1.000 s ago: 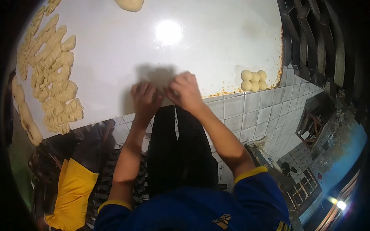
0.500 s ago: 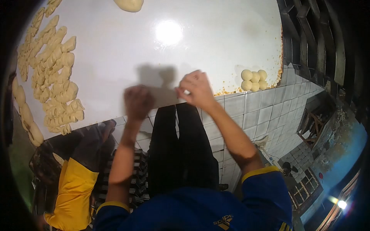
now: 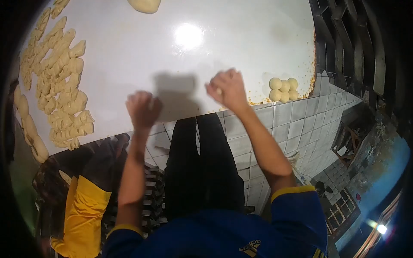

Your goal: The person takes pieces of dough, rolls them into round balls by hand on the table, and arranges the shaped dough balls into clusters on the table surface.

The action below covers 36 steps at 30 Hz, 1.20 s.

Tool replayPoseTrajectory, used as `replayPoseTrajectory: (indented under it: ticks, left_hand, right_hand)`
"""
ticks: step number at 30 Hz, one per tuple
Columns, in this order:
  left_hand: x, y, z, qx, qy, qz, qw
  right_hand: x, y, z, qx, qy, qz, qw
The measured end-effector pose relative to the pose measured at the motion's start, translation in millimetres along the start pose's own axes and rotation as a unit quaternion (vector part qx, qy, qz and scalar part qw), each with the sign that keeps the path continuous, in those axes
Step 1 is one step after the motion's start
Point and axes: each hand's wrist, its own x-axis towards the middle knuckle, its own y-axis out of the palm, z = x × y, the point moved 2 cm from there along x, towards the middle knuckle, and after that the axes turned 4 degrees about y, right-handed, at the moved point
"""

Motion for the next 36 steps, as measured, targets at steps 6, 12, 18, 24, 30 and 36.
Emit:
replayPoseTrajectory:
  ticks: [6,12,18,24,30,36]
  left_hand:
    - [80,21,-46,-0.063,0.006,-0.073,0.995]
    - [3,-2,-27,-0.042,0.006,-0.033,0.999]
    - [72,9,-32,-0.031,-0.017,-0.054,0.998]
    - [-9,23,-43,-0.107,0.026,-0.077,0.991]
    - [68,3,-12,-0.026,-0.018,-0.034,0.999]
    - [11,20,-73,-0.123,0.029,-0.063,0.99]
  right_hand:
    - [62,37,48,0.028,0.053,-0.071,0.996]
    - [-12,7,23,0.079,0.006,-0.015,0.997]
    - [76,23,30,0.025,0.041,-0.121,0.991]
    - [-10,14,45,0.104,0.004,-0.038,0.994]
    - [55,9,6,-0.039,-0.024,-0.072,0.996]
    - [7,31,56,0.064,0.003,-0.038,0.997]
